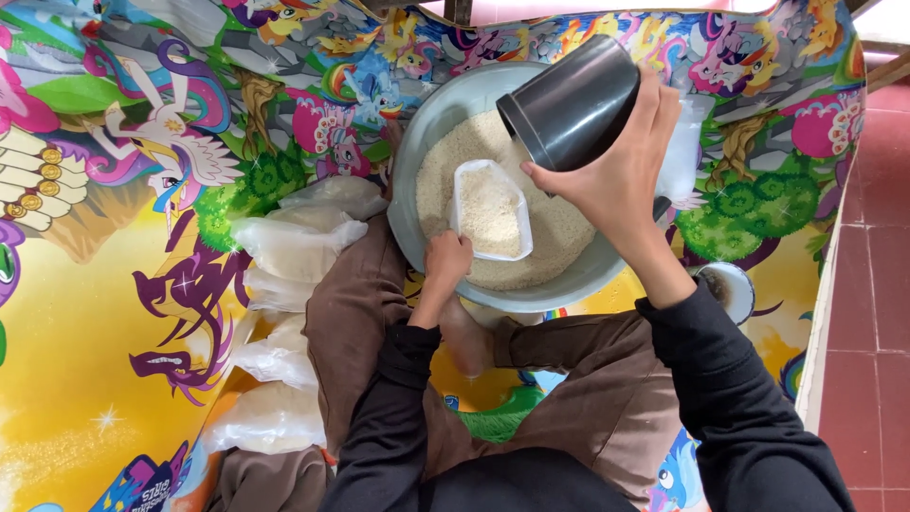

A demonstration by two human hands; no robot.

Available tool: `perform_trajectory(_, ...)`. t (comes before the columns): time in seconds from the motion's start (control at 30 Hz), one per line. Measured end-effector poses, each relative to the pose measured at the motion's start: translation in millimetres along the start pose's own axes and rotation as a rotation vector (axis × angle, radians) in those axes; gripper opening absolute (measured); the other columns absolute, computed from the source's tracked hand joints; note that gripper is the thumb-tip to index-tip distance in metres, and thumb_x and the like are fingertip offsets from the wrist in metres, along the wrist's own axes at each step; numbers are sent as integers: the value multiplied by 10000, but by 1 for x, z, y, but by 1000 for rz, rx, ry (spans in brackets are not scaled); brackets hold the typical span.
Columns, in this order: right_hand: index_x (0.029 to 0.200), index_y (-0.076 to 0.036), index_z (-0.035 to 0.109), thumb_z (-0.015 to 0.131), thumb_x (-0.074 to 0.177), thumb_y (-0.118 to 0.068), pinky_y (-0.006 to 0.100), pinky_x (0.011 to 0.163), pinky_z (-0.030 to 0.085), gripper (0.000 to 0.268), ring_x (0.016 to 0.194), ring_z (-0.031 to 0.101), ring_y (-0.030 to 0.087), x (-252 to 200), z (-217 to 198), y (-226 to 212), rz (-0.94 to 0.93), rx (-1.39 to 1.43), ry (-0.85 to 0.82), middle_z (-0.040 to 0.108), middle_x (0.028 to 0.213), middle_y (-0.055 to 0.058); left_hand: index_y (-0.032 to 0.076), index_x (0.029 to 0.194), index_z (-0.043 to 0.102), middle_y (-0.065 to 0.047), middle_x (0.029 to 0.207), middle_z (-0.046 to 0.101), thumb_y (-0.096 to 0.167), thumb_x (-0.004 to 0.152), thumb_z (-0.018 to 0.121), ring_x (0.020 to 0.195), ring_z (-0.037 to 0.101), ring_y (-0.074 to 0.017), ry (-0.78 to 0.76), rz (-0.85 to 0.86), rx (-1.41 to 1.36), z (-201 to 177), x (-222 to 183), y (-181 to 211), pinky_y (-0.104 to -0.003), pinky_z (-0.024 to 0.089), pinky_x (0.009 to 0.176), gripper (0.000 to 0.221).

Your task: Scooping rice from a large basin into small plastic bags using a metal cup and a plastic scoop, then sifting and sealing the bags.

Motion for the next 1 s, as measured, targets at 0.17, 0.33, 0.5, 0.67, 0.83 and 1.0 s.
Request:
perform_trajectory(0.17, 1488, 13, 251, 1073, 647, -431, 491, 1063, 388, 1257, 1238, 381, 369, -12, -5, -4, -21, -1, -14, 369, 1346, 216, 19, 829, 626, -119, 724, 695, 248, 1084, 385, 575, 724, -249, -31, -15, 0, -3, -2, 3, -358, 550, 502, 419)
perform_trajectory(0.33, 1494, 4, 252, 1054, 640, -441, 510, 1067, 377, 1253, 1249, 371, 374, -19, -6, 0, 4, 6, -38, 366, 1358, 220, 7, 832, 649, -122, 719, 693, 257, 1065, 381, 575, 698, -268, -14, -22, 21, 1, 4, -2, -386, 542, 510, 435)
perform_trajectory(0.5, 1494, 2, 250, 1054, 662, -468, 512, 1052, 387, 1249, 1246, 385, 374, -19, -2, 6, -21, -21, -25, 372, 1363, 224, 31, 808, 638, -94, 651, 687, 264, 1087, 388, 541, 660, -228, -33, -33, 17, -2, -3, 1, -352, 529, 507, 441)
perform_trajectory(0.67, 1510, -2, 219, 1066, 686, -498, 527, 1094, 391, 1282, 1295, 374, 386, -12, 11, 9, -41, -29, -10, 352, 1390, 230, 25, 839, 651, -103, 670, 701, 262, 1083, 388, 562, 687, -239, -27, -33, 17, -2, -2, 1, -359, 547, 522, 430)
perform_trajectory(0.83, 1533, -34, 189, 1089, 666, -478, 531, 1089, 408, 1327, 1321, 385, 401, -5, 27, 18, -14, -34, -10, 350, 1411, 219, 7, 985, 686, -119, 740, 736, 276, 1072, 384, 639, 724, -273, -40, -54, 41, -2, -1, 1, -412, 568, 613, 413)
perform_trajectory(1.0, 1541, -26, 196, 1091, 737, -550, 515, 1067, 433, 1312, 1290, 402, 366, -3, 36, 18, -83, -29, 41, 367, 1381, 199, 17, 893, 681, -108, 680, 721, 273, 1080, 386, 584, 727, -250, -28, -48, 25, -1, 1, -1, -381, 578, 569, 433)
Point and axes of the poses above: each hand's wrist, its own x-axis towards the middle knuckle, its own z-axis out of the palm, y = z × x, the point moved 7 cm from there along x, towards the middle knuckle
